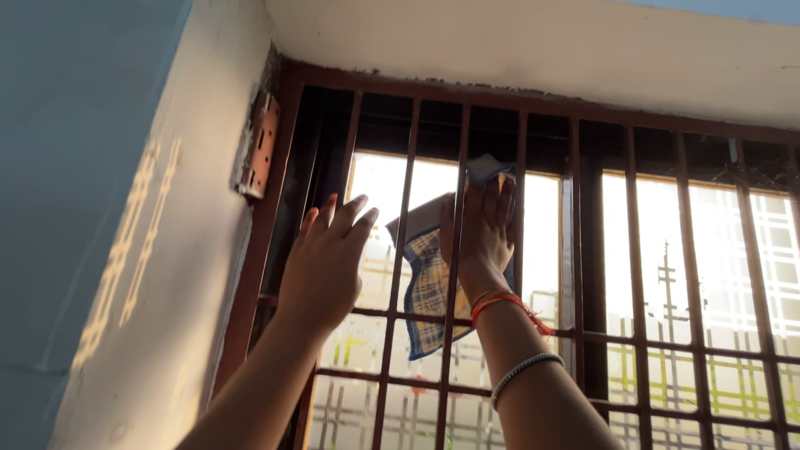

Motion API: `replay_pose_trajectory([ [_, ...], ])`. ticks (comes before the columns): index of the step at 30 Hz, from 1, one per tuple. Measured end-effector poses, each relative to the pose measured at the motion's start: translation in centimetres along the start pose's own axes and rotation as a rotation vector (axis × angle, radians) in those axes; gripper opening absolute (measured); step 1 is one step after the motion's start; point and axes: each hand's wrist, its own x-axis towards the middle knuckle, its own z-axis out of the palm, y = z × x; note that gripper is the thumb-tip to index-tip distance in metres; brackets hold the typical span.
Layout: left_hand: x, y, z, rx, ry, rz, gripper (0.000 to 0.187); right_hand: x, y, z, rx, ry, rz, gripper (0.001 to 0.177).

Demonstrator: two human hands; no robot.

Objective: The person wipes the metal window grille with a cloth, moving systematically from the top to the bottom and across the width. The person uses a spray bottle to apply cleaning solution to the cloth and continues wiping the grille and the window sill.

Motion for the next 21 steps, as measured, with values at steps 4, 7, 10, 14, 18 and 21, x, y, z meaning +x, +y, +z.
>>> replay_pose_trajectory([
  [4,0.0,-0.1,-0.2,-0.033,0.012,0.010,0.067,-0.5,-2.2,-2.0,-0.212,-0.147,0.047,0.077],
  [7,0.4,-0.4,0.2,-0.034,0.006,0.005,0.067,-1.3,-3.2,-4.7,-0.195,-0.508,-0.421,0.060],
  [10,0.3,-0.4,0.4,-0.017,0.002,-0.006,0.065,-2.1,-4.0,-4.9,-0.071,-0.098,-0.997,0.055],
  [14,0.2,-0.3,0.0,0.170,-0.054,0.046,0.067,-1.3,-1.2,-4.2,-0.299,-0.365,-0.624,0.051],
  [18,0.1,0.1,0.0,0.275,-0.009,0.072,0.064,1.7,1.4,0.2,0.109,-0.244,0.285,0.066],
  [21,0.6,0.1,0.0,0.252,-0.020,0.058,0.064,3.1,0.5,1.8,0.054,-0.096,0.575,0.078],
])
